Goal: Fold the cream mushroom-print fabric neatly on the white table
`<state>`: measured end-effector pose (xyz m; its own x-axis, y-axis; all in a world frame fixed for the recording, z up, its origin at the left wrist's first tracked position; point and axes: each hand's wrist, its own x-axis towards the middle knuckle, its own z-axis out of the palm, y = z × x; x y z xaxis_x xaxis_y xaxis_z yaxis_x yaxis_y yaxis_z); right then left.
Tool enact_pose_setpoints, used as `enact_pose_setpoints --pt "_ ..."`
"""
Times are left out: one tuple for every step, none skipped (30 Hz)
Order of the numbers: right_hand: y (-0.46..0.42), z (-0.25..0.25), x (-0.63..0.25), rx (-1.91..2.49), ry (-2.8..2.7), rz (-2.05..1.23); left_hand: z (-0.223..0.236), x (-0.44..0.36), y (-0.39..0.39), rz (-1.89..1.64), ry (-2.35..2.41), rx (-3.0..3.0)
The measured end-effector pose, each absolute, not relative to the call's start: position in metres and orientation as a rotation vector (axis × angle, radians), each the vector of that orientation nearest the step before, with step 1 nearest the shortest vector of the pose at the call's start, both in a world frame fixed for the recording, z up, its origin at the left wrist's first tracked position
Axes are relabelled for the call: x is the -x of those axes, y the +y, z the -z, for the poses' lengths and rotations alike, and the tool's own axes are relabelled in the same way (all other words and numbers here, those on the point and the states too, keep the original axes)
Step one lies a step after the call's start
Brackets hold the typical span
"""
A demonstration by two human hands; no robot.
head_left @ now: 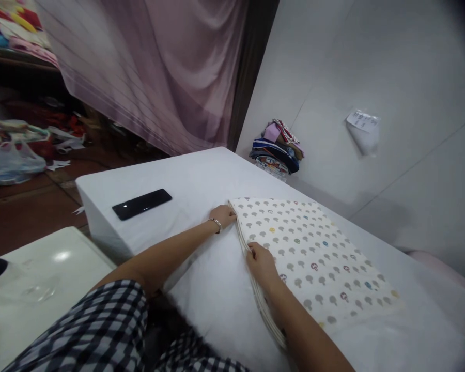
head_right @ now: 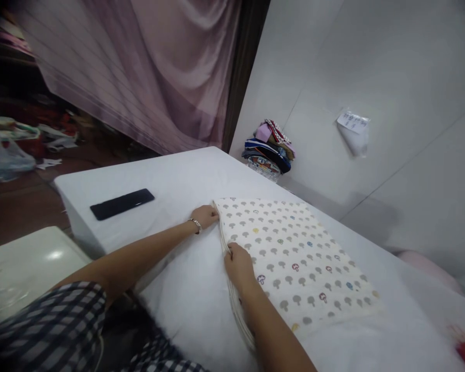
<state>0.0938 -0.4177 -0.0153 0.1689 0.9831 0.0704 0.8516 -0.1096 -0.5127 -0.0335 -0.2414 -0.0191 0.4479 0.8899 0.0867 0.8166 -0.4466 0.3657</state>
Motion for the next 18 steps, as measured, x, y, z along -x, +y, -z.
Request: enact_pose_setpoints --pt "-0.418 0.014 -0.092 2.033 -1.764 -0.381 0.019 0.033 -0.242 -0.381 1.493 -2.423" --pt "-0.418 0.014 -0.091 2.048 -1.788 -0.365 0.019 0.032 -0.242 -0.374 1.516 -2.413" --pt "-0.419 0.014 -0.091 2.052 -1.805 -0.354 0.019 0.031 -0.241 -0.363 1.541 -2.401" --pt "-0.419 0.015 -0.092 2.043 -1.809 -0.352 0.018 0.029 -0.240 -0.352 1.566 -2.385" --pt "-0.419 0.015 -0.093 2.022 -1.797 -0.361 0.018 0.027 -0.239 -0.340 1.589 -2.363" --pt "-0.419 0.016 -0.094 1.997 -1.768 -0.381 0.017 0.026 -0.238 -0.329 1.611 -2.338" --pt "-0.420 0.017 -0.096 1.975 -1.724 -0.409 0.017 0.024 -0.237 -0.323 1.629 -2.314" --pt "-0.420 0.018 -0.098 1.960 -1.673 -0.441 0.016 0.022 -0.236 -0.316 1.647 -2.289" --pt "-0.420 0.018 -0.100 1.951 -1.628 -0.469 0.015 0.020 -0.235 -0.309 1.660 -2.266" --pt "-0.421 0.018 -0.101 1.945 -1.600 -0.488 0.015 0.018 -0.235 -0.302 1.668 -2.248" --pt "-0.421 0.017 -0.101 1.940 -1.595 -0.495 0.014 0.016 -0.235 -0.293 1.667 -2.236" --pt "-0.422 0.017 -0.101 1.938 -1.608 -0.491 0.013 0.015 -0.236 -0.284 1.665 -2.226" --pt "-0.422 0.016 -0.100 1.942 -1.631 -0.477 0.013 0.014 -0.236 -0.274 1.661 -2.216" --pt "-0.422 0.015 -0.099 1.951 -1.660 -0.458 0.012 0.013 -0.236 -0.267 1.656 -2.207" --pt "-0.422 0.015 -0.098 1.967 -1.689 -0.438 0.011 0.013 -0.236 -0.264 1.649 -2.201" --pt "-0.422 0.014 -0.096 1.988 -1.715 -0.419 0.010 0.013 -0.235 -0.263 1.641 -2.197" --pt "-0.422 0.013 -0.094 2.011 -1.740 -0.399 0.009 0.013 -0.234 -0.263 1.632 -2.195" --pt "-0.422 0.013 -0.093 2.033 -1.764 -0.380 0.007 0.014 -0.233 -0.263 1.621 -2.193"
